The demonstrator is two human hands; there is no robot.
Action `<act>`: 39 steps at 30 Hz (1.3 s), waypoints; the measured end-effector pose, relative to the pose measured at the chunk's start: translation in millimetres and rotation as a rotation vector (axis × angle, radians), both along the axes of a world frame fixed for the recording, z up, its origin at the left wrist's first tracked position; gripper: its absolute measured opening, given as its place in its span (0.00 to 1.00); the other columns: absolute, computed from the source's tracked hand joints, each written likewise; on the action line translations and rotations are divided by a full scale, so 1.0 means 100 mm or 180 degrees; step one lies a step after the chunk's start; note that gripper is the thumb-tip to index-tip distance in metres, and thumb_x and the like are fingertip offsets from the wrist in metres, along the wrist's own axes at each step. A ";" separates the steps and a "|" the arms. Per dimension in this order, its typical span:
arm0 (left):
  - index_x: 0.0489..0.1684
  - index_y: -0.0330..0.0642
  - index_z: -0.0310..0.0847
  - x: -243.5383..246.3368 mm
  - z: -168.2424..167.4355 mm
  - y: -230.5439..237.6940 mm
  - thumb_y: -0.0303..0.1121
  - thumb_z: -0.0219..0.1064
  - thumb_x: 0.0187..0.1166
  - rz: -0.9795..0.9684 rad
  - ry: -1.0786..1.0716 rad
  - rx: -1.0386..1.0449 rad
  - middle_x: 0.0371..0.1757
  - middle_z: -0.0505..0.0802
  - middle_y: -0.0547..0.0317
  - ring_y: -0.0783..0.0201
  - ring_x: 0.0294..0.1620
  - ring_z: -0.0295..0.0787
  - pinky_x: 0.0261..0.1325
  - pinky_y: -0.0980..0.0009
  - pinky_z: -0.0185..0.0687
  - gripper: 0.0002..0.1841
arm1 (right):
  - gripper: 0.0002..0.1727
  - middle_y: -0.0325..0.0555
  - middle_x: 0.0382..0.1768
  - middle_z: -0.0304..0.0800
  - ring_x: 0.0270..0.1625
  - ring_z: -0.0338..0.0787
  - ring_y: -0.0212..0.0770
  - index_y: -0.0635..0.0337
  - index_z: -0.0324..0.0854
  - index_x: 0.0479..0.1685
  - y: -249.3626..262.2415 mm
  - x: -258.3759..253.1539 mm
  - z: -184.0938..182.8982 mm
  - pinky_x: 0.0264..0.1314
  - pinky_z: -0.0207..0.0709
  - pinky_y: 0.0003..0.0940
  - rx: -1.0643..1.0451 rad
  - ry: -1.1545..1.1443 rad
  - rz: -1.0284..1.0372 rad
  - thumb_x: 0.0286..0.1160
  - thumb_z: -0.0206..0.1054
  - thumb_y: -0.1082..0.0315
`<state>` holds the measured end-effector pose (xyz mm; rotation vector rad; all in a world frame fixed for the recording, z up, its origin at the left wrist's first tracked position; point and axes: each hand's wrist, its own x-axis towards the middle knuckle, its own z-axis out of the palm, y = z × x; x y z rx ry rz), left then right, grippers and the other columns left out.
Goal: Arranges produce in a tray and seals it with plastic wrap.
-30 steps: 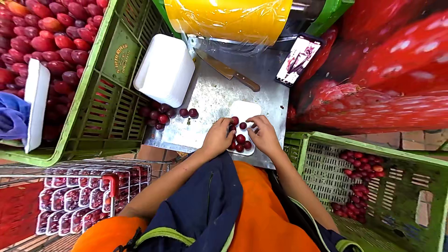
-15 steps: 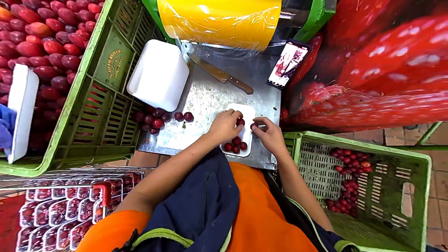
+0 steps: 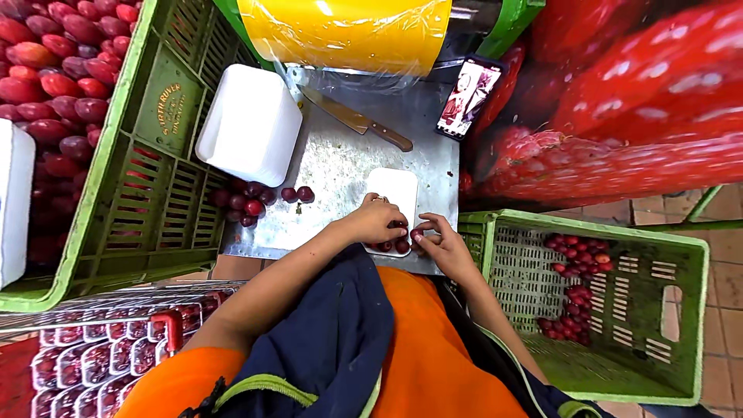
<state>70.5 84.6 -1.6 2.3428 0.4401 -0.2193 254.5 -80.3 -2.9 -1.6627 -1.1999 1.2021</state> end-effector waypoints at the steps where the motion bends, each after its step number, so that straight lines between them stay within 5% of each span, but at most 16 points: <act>1: 0.64 0.57 0.89 -0.01 0.01 0.00 0.52 0.58 0.88 -0.0050 -0.0004 -0.0024 0.60 0.93 0.62 0.58 0.69 0.83 0.85 0.36 0.51 0.20 | 0.24 0.41 0.56 0.93 0.40 0.96 0.40 0.50 0.73 0.77 0.00 0.01 0.00 0.43 0.94 0.40 0.0026 -0.0074 -0.0024 0.83 0.69 0.64; 5: 0.70 0.50 0.86 -0.15 -0.04 0.07 0.44 0.54 0.92 0.0270 -0.0408 -0.0161 0.66 0.91 0.58 0.55 0.72 0.83 0.82 0.38 0.61 0.19 | 0.19 0.42 0.58 0.92 0.51 0.94 0.36 0.54 0.83 0.66 0.15 0.05 -0.02 0.54 0.92 0.37 0.0244 -0.0421 -0.0119 0.78 0.73 0.64; 9: 0.62 0.47 0.90 -0.38 -0.11 0.22 0.30 0.59 0.86 0.0850 -0.0660 -0.0020 0.63 0.92 0.55 0.53 0.67 0.87 0.75 0.42 0.75 0.15 | 0.15 0.44 0.55 0.92 0.51 0.94 0.36 0.56 0.85 0.62 0.47 -0.03 -0.05 0.56 0.91 0.37 0.0515 -0.0736 0.0074 0.79 0.72 0.66; 14: 0.63 0.49 0.89 -0.50 -0.10 0.18 0.35 0.68 0.82 0.0798 -0.0452 -0.0040 0.67 0.90 0.57 0.53 0.71 0.83 0.77 0.43 0.72 0.15 | 0.17 0.48 0.61 0.89 0.55 0.93 0.40 0.56 0.82 0.68 0.82 -0.10 -0.12 0.62 0.89 0.43 0.0671 -0.1166 0.0506 0.87 0.63 0.60; 24: 0.61 0.54 0.88 -0.33 0.01 -0.26 0.49 0.66 0.83 0.1116 -0.0430 0.0451 0.66 0.90 0.66 0.62 0.73 0.80 0.82 0.44 0.63 0.17 | 0.14 0.42 0.46 0.91 0.44 0.90 0.37 0.51 0.89 0.58 0.73 0.09 -0.09 0.51 0.87 0.41 0.0369 -0.1362 0.0858 0.84 0.63 0.59; 33: 0.63 0.48 0.85 -0.19 0.06 -0.23 0.39 0.67 0.84 0.1116 -0.0396 0.0024 0.59 0.92 0.58 0.57 0.61 0.88 0.74 0.43 0.73 0.15 | 0.12 0.42 0.47 0.96 0.39 0.98 0.40 0.55 0.84 0.58 0.27 -0.08 0.11 0.44 0.97 0.41 -0.0524 0.0111 0.0281 0.85 0.68 0.62; 39: 0.63 0.49 0.86 -0.17 0.06 -0.26 0.32 0.66 0.82 0.0648 -0.0642 0.0065 0.58 0.93 0.63 0.63 0.64 0.88 0.81 0.45 0.66 0.14 | 0.12 0.46 0.48 0.96 0.39 0.98 0.44 0.56 0.85 0.58 0.09 -0.02 0.11 0.44 0.96 0.43 -0.0734 0.0367 0.0210 0.83 0.70 0.63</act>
